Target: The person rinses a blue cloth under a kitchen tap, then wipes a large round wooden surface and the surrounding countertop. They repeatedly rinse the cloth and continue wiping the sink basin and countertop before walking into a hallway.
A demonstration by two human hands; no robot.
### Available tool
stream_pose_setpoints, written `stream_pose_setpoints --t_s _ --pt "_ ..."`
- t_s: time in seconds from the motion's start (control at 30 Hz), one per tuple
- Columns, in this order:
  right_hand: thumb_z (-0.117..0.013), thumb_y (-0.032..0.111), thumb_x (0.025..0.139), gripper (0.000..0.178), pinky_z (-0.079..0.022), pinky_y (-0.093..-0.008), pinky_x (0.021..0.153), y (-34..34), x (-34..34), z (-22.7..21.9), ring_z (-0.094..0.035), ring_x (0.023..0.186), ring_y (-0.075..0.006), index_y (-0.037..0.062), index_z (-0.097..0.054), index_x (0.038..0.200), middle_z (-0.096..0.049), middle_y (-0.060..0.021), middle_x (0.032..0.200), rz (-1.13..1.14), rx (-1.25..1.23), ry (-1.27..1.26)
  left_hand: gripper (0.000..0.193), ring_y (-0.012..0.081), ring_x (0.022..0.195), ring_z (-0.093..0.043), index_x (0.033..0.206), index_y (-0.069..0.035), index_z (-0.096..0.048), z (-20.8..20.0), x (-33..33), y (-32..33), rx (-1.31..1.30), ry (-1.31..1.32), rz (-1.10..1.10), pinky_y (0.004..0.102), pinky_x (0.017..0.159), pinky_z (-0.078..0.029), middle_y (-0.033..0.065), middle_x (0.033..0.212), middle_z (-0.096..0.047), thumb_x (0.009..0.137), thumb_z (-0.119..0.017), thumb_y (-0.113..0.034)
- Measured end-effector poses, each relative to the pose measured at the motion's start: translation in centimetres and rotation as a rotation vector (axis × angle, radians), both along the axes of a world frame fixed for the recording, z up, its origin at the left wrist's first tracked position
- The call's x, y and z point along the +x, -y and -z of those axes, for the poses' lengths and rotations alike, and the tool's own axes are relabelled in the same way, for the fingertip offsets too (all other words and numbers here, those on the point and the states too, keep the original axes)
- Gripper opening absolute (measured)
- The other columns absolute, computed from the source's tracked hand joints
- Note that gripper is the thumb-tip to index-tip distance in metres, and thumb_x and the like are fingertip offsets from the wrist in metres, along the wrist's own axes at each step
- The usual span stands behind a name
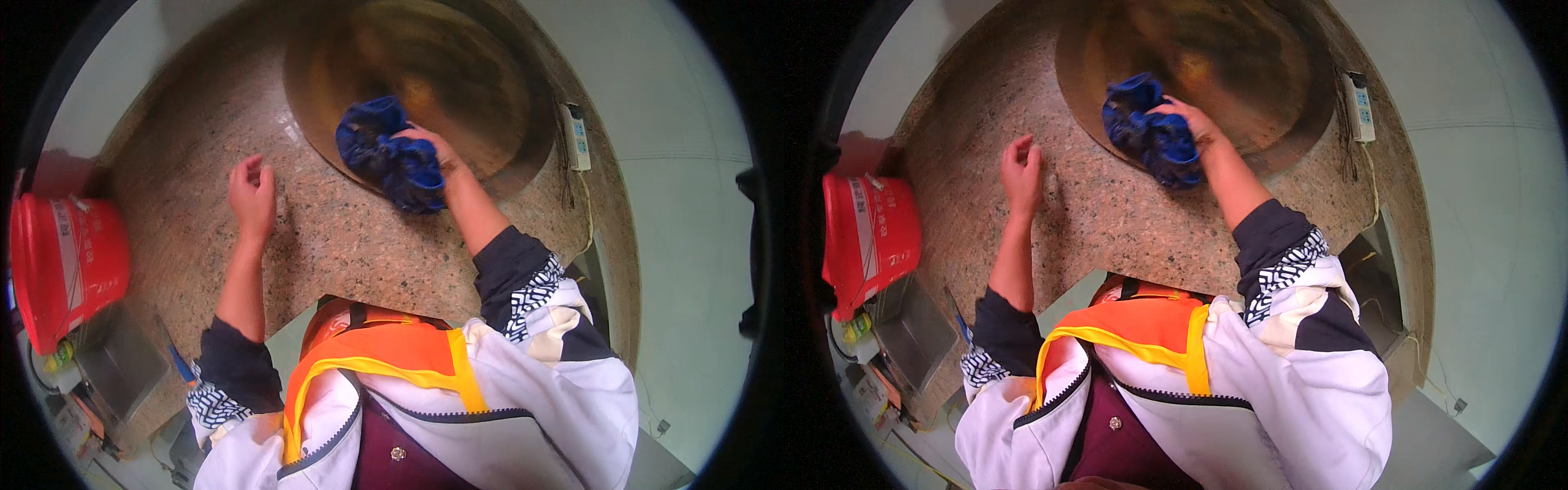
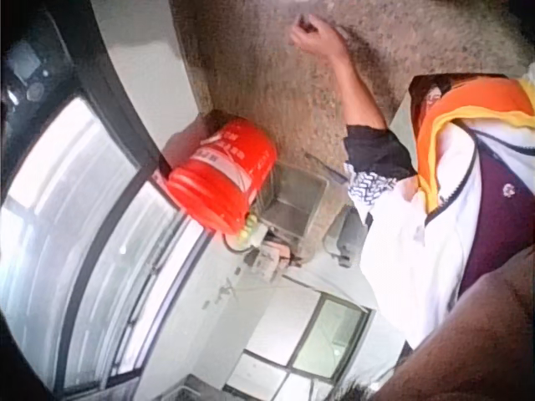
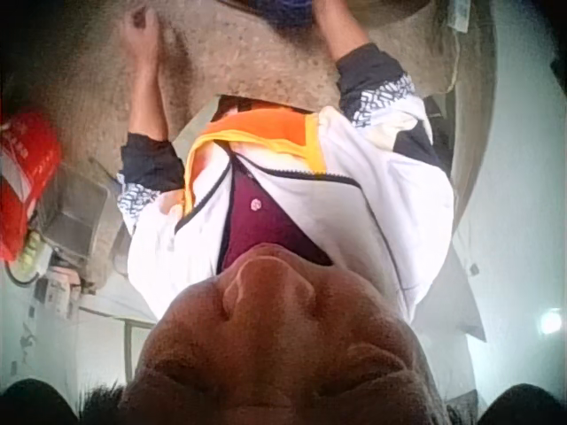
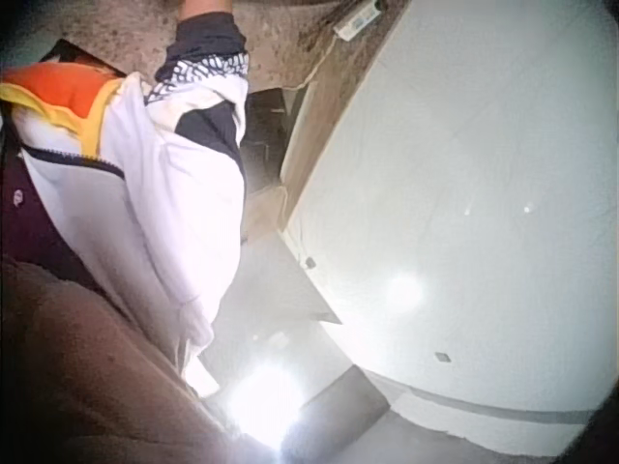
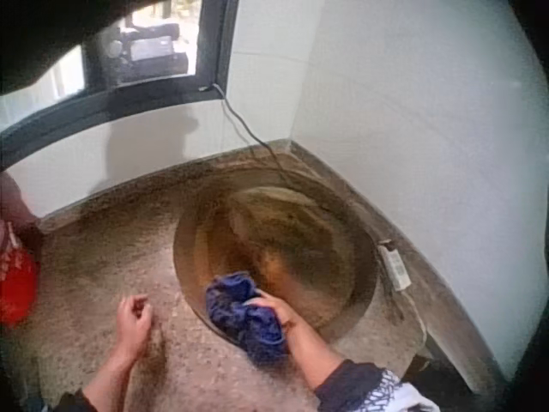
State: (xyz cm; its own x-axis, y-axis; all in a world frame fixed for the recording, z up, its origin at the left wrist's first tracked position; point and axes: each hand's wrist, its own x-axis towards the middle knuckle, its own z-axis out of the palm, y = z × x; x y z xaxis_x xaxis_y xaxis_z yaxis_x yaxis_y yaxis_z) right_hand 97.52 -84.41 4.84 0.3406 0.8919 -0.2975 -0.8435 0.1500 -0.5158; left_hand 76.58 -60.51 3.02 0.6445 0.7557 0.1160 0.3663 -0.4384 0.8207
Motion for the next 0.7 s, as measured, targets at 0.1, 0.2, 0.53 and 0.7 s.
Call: stream_pose_setpoints --t_s 0.1,0.2,0.53,0.7 --pt "-0.059 0.025 0.084 0.028 -0.054 -0.0386 0.08 2.7 1.7 0.8 -0.066 0.084 -0.0245 0.0042 -0.065 0.101 -0.068 -0.0114 0.094 0.198 -0.264 0.105 0.022 0.0135 0.082 -0.059 0.106 -0.001 -0.059 -1.1 -4.2 1.9 -0.377 0.13 -0.045 0.0271 0.076 -0.049 0.0056 0.096 -0.06 0.089 -0.057 -0.015" --pt "-0.06 0.026 0.084 0.028 -0.054 -0.0361 0.08 5.5 5.6 0.9 -0.065 0.085 -0.0226 0.006 -0.065 0.102 -0.068 -0.0095 0.097 0.196 -0.208 0.244 0.02 0.0116 0.082 -0.059 0.106 -0.001 -0.059 -2.1 -9.0 3.5 -0.569 0.145 -0.153 0.0259 0.077 -0.049 0.0034 0.094 -0.061 0.091 -0.056 -0.013" --pt "-0.072 0.026 0.067 0.062 -0.047 -0.0378 0.092 8.9 19.6 7.4 -0.059 0.107 -0.028 0.0172 -0.056 0.126 -0.06 -0.0133 0.121 -0.272 -1.369 1.382 0.02 0.0201 0.084 -0.058 0.102 -0.003 -0.059 1.7 -15.5 6.5 0.114 -0.159 -0.186 0.0297 0.076 -0.046 0.0084 0.091 -0.06 0.083 -0.055 -0.005" --pt "-0.073 0.032 0.062 0.058 -0.046 -0.0383 0.093 4.6 13.9 11.1 -0.058 0.109 -0.0316 0.0198 -0.062 0.117 -0.062 -0.0154 0.115 -0.426 -1.319 1.549 0.024 0.0313 0.083 -0.052 0.096 -0.005 -0.056 3.3 -14.7 7.2 0.421 -0.291 -0.087 0.0411 0.077 -0.041 0.0123 0.086 -0.054 0.072 -0.054 -0.003"
